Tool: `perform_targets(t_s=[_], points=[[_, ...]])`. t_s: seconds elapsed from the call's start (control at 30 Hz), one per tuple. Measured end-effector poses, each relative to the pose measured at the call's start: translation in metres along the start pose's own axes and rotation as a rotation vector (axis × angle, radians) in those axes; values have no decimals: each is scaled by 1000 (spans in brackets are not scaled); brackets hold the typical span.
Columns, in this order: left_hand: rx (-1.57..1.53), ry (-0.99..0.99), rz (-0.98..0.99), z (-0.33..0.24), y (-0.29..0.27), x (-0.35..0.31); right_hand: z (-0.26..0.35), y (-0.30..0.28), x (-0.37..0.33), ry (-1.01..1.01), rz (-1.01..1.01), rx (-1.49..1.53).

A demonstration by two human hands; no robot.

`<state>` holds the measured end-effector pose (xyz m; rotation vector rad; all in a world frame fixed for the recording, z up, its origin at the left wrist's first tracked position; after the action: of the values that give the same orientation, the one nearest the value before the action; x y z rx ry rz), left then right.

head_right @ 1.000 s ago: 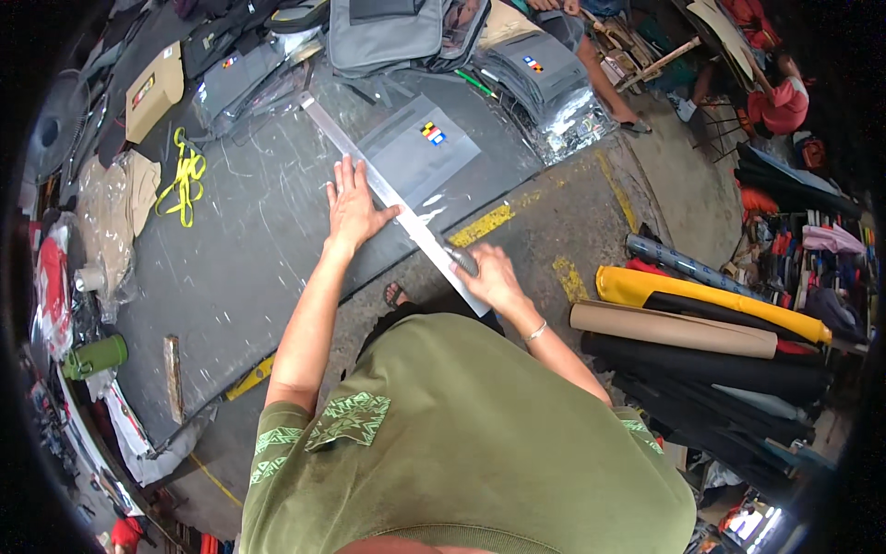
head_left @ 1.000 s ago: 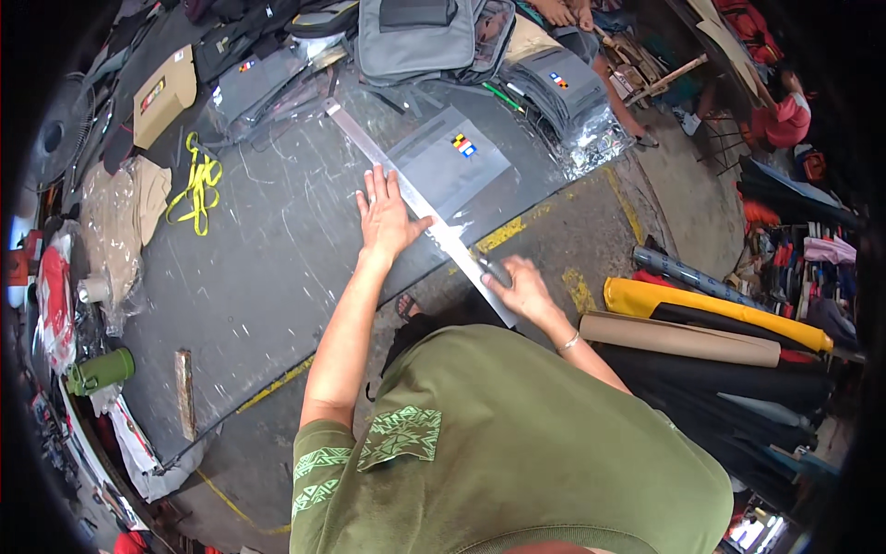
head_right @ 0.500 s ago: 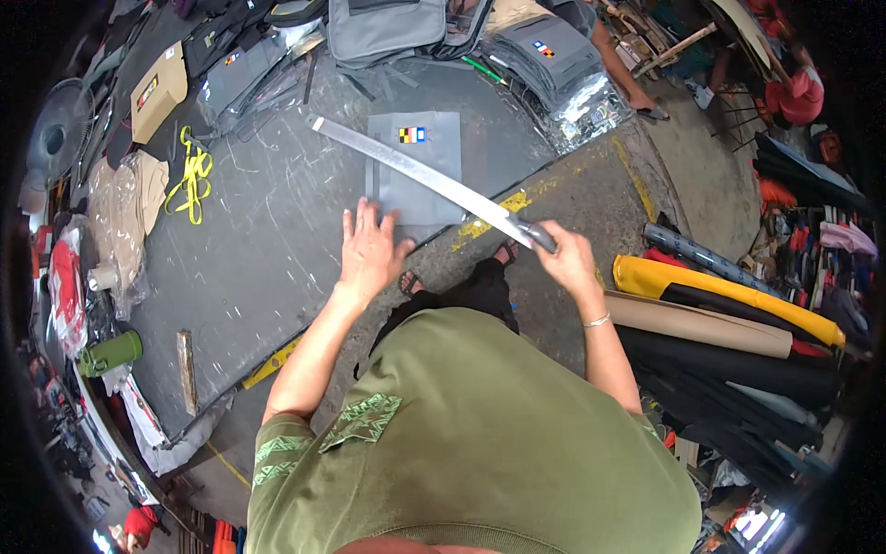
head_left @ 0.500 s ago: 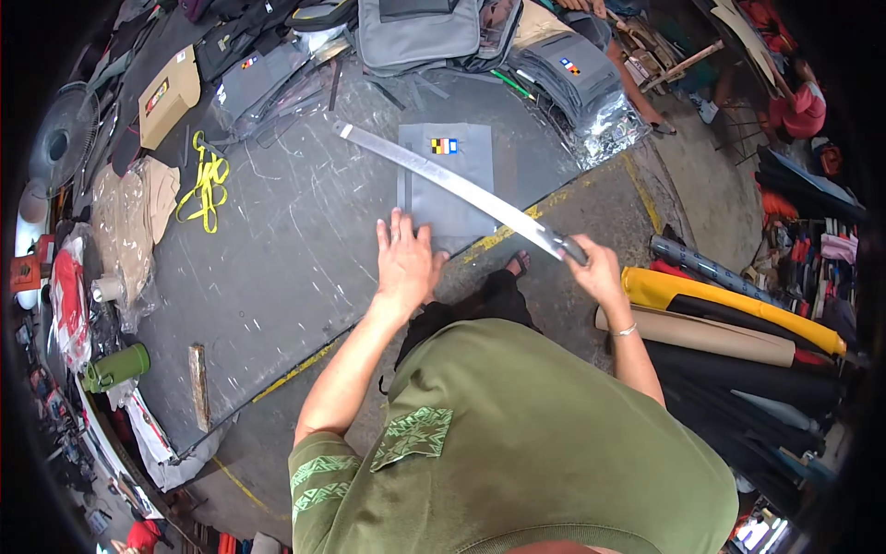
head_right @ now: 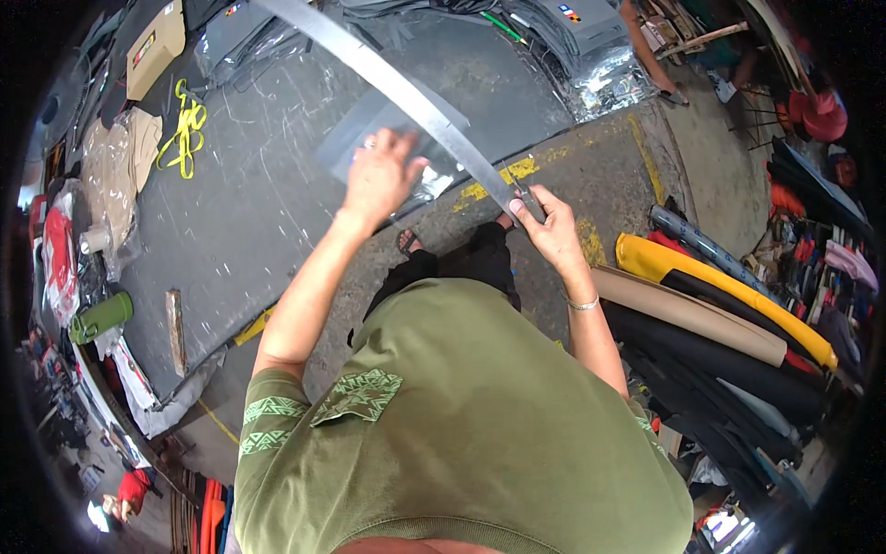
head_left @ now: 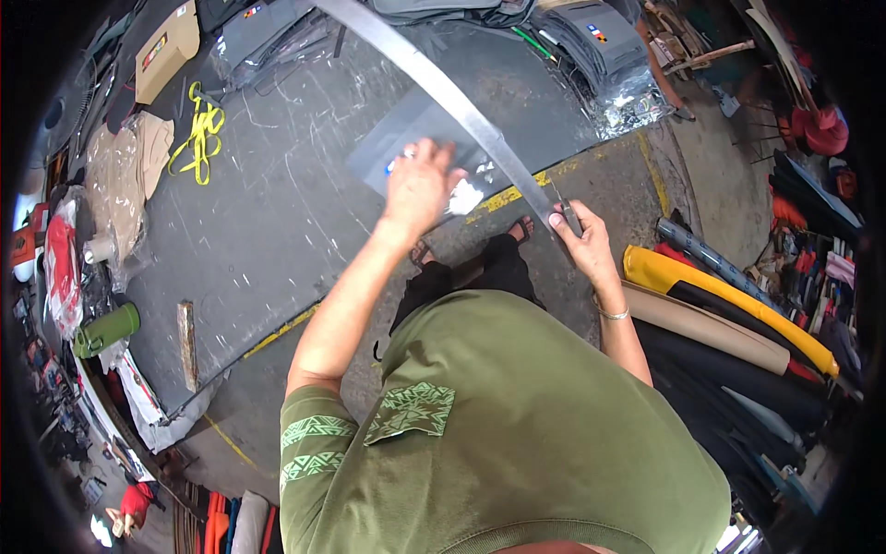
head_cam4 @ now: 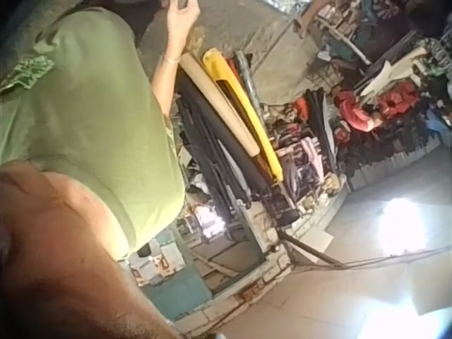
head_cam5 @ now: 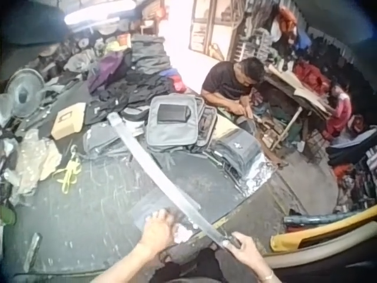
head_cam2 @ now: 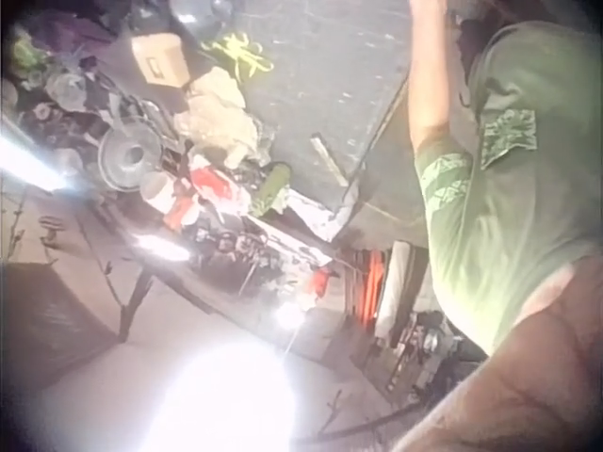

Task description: Cutting pieces of grey fabric to size using a utility knife and a metal ruler on a workbench.

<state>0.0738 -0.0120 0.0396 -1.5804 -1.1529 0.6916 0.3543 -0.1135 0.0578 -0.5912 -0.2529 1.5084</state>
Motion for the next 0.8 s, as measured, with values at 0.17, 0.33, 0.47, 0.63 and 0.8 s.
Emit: perform_targets(t_s=[0.17, 0.33, 0.47, 0.63, 0.8], points=[[72, -160, -132, 61, -18, -27, -26, -2, -15, -26, -186, -57], [59, -338, 18, 28, -13, -72, -45, 1, -32, -18, -234, -60], [118, -201, -139, 21, 27, -53, -28, 12, -27, -42, -221, -31], [40, -115, -121, 39, 34, 10, -19, 24, -8, 7, -155, -158], [-52, -259, -153, 53, 21, -7, -22, 22, -11, 3, -146, -50]])
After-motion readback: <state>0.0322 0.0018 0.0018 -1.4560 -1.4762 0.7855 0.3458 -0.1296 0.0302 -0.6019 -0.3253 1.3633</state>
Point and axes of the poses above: each hand's wrist, its own x-axis towards the middle knuckle, its own y-axis out of the palm, z = x × y, the point moved 2 cm from there along x, towards the middle knuckle, and after that the axes turned 1 degree about -z, right-handed, at the moved point
